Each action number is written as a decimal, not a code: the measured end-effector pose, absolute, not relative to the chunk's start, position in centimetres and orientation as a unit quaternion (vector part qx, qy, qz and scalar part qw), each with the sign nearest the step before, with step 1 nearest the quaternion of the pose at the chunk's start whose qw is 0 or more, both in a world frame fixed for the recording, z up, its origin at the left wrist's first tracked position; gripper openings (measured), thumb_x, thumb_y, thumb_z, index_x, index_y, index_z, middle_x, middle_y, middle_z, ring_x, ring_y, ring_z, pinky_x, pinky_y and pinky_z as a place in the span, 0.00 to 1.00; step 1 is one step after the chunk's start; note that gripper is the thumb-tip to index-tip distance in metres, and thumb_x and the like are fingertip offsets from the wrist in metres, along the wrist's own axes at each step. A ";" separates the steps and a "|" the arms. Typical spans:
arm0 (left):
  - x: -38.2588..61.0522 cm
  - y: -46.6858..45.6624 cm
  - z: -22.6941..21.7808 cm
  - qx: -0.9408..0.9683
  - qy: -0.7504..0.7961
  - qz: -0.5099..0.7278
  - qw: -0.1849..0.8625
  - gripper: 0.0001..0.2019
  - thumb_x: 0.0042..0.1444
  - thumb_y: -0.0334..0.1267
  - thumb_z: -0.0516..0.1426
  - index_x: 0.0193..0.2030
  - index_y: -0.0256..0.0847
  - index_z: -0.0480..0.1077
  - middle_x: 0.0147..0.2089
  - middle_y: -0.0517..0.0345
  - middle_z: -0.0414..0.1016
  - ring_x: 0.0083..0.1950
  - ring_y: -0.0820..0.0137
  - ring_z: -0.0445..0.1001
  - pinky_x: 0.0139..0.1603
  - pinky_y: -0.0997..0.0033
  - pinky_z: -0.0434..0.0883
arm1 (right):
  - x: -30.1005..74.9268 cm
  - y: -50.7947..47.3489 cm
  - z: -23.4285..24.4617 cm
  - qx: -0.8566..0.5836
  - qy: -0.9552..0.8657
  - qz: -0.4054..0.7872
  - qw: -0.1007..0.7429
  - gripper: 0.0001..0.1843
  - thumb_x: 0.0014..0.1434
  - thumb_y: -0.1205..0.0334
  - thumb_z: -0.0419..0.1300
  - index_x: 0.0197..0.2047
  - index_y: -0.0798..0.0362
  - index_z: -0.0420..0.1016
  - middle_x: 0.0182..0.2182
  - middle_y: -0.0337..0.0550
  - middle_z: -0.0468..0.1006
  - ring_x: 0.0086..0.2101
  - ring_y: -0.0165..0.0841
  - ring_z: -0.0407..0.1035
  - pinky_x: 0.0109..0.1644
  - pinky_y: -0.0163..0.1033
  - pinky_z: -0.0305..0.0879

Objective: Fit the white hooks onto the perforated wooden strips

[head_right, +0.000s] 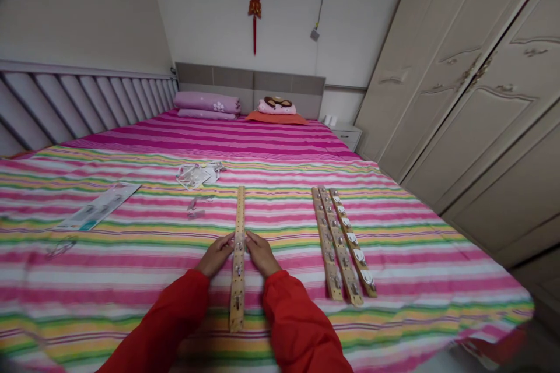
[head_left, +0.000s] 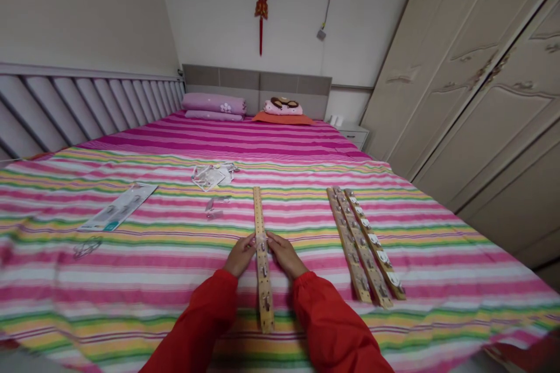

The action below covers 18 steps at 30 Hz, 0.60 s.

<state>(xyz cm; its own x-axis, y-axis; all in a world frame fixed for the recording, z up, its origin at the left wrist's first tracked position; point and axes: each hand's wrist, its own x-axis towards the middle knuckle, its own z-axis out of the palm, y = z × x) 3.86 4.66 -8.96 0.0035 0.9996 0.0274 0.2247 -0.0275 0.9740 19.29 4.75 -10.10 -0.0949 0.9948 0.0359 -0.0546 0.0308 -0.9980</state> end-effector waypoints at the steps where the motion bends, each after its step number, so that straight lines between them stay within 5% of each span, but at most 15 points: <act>1: 3.9 4.7 -8.8 0.565 0.545 0.446 0.429 0.16 0.41 0.42 0.58 0.38 0.38 0.77 0.29 0.60 0.69 0.35 0.68 0.68 0.43 0.66 0.66 | 19.2 4.8 -9.9 -0.450 -0.522 0.530 0.494 0.20 0.51 0.49 0.58 0.41 0.53 0.80 0.21 0.35 0.72 0.22 0.29 0.59 0.31 0.35 0.59; 7: 4.2 4.1 -8.1 0.598 0.542 0.425 0.409 0.11 0.42 0.41 0.57 0.30 0.40 0.77 0.28 0.59 0.70 0.37 0.64 0.69 0.45 0.64 0.66 | 19.1 4.4 -9.2 -0.429 -0.555 0.520 0.487 0.22 0.51 0.44 0.57 0.25 0.56 0.79 0.16 0.33 0.65 0.21 0.27 0.53 0.28 0.34 0.53; 18: 2.1 2.7 -7.6 0.583 0.519 0.372 0.502 0.17 0.39 0.45 0.60 0.36 0.38 0.78 0.25 0.59 0.72 0.29 0.68 0.69 0.35 0.67 0.68 | 19.4 1.9 -9.1 -0.431 -0.563 0.498 0.500 0.23 0.53 0.42 0.56 0.27 0.53 0.80 0.23 0.40 0.74 0.27 0.34 0.64 0.34 0.38 0.62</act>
<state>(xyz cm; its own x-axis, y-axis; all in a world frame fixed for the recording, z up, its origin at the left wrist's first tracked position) 2.10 2.68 -7.59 0.1839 0.9790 -0.0880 0.2326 0.0437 0.9716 19.40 1.92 -9.14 -0.1291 0.9825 0.1342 -0.0126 0.1337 -0.9909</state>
